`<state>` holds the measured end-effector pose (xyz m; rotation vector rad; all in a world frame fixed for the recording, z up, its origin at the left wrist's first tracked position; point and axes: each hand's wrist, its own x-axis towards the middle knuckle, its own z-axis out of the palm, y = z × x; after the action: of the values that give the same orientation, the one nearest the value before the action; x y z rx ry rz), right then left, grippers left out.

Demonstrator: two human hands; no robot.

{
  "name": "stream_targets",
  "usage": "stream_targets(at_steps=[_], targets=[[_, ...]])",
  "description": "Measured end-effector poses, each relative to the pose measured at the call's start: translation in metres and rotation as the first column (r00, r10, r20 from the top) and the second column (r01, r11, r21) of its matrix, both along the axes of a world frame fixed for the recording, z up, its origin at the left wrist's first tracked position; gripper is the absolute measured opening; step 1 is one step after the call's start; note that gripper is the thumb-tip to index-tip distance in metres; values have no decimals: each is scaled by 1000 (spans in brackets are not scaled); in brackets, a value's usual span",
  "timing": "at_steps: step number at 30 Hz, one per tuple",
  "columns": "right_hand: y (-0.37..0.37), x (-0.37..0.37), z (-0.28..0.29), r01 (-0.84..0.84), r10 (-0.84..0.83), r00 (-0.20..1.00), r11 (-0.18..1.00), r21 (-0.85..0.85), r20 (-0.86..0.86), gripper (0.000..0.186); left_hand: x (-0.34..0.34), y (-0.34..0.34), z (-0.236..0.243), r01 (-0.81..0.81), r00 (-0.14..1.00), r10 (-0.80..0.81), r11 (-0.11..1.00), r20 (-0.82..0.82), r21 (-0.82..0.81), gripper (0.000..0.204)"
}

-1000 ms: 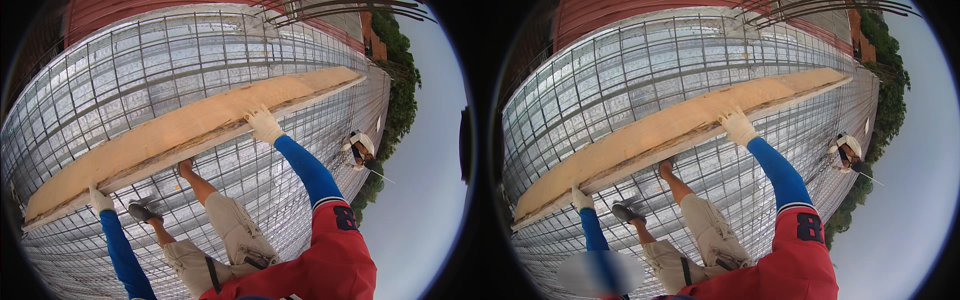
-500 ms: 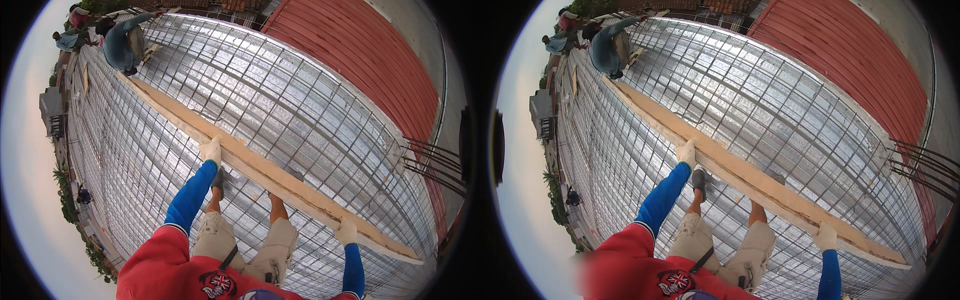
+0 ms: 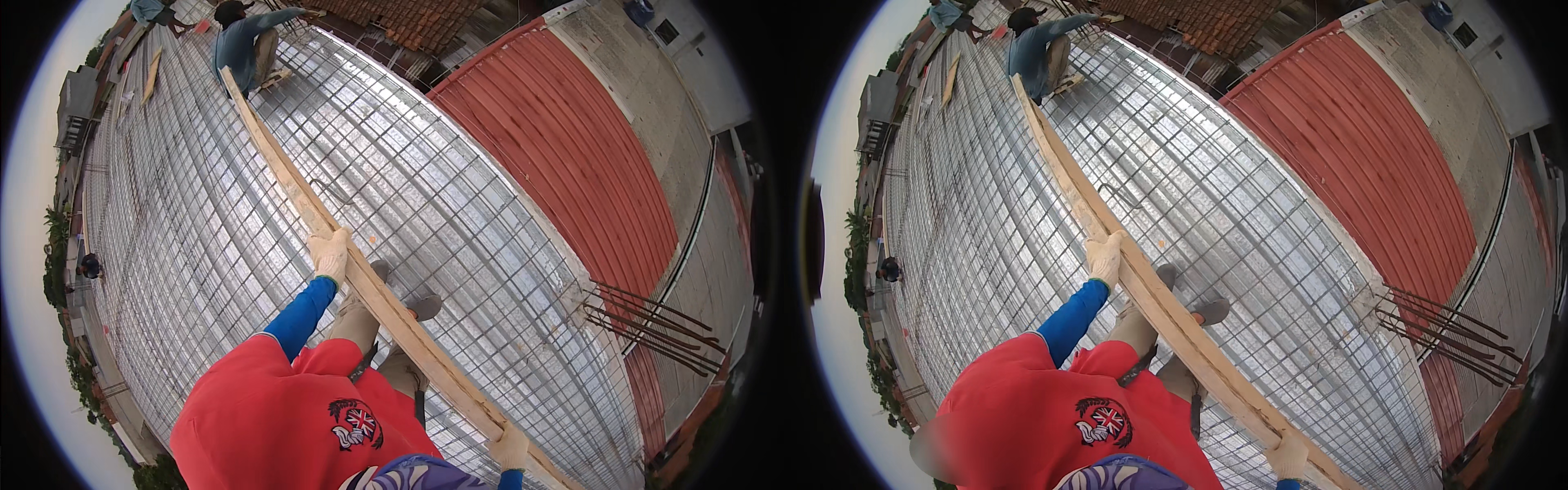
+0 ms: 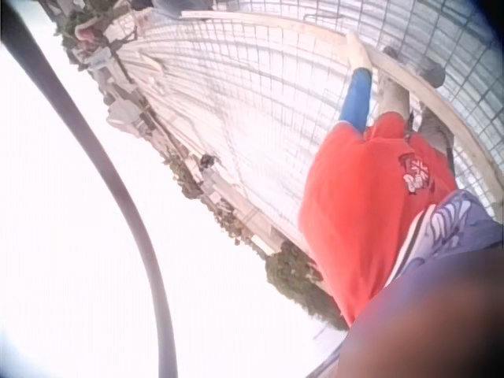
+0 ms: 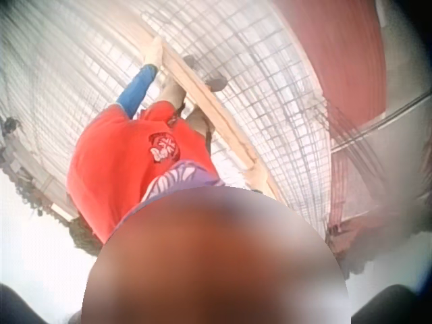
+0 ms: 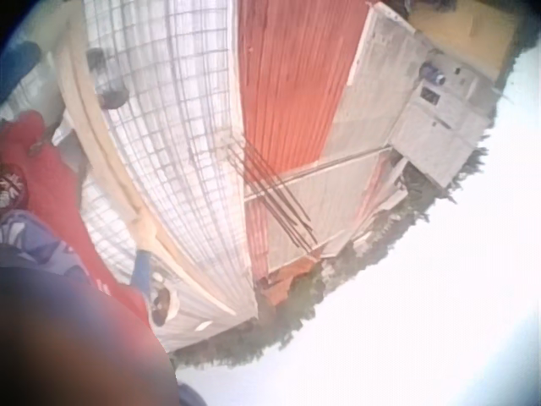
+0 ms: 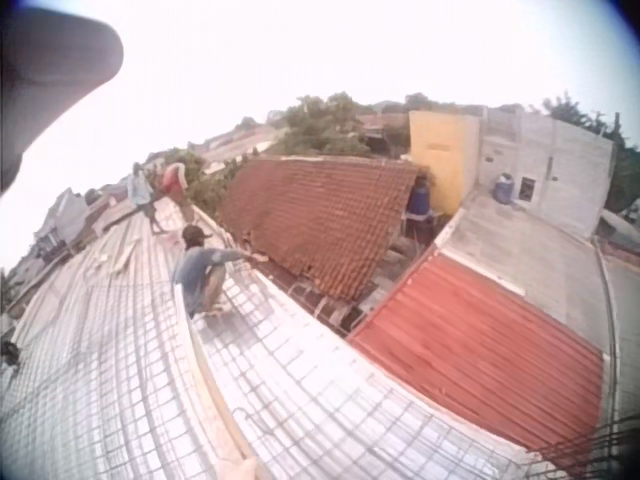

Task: The person walks across a rebar grid on a roof and places wooden planks over the grid to create a walkway. They carry and position several planks, then use a spirit level to check alignment before continuing to place more planks.

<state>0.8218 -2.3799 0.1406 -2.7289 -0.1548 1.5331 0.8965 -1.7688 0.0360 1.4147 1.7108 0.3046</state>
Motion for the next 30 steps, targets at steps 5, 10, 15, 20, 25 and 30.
stream_targets(at_steps=[5, 10, 15, 20, 25, 30], targets=[[-19, 14, 46, 14, -13, 995, 1000, -10, 103, 58, 47, -6, -8, 60, 984, -52, 997, 171, -47, 67], [7, 64, 102, 15, -6, 998, 991, -135, 68, 64, 116, -7, 16, 121, 961, -75, 980, 267, -161, 77], [27, 100, 128, 31, -25, 999, 979, -203, 32, 67, 181, 0, 13, 118, 964, -65, 973, 256, -199, 78], [58, 149, 155, 84, -84, 996, 973, -214, 10, 66, 261, 7, 42, 183, 970, -148, 967, 193, -179, 77], [90, 200, 168, 105, -96, 994, 972, -211, 54, 64, 329, 48, 30, 252, 948, -205, 951, 243, -181, 82], [128, 246, 178, 82, -64, 990, 986, -144, 123, 65, 398, 83, 25, 270, 934, -235, 957, 268, -101, 58]])
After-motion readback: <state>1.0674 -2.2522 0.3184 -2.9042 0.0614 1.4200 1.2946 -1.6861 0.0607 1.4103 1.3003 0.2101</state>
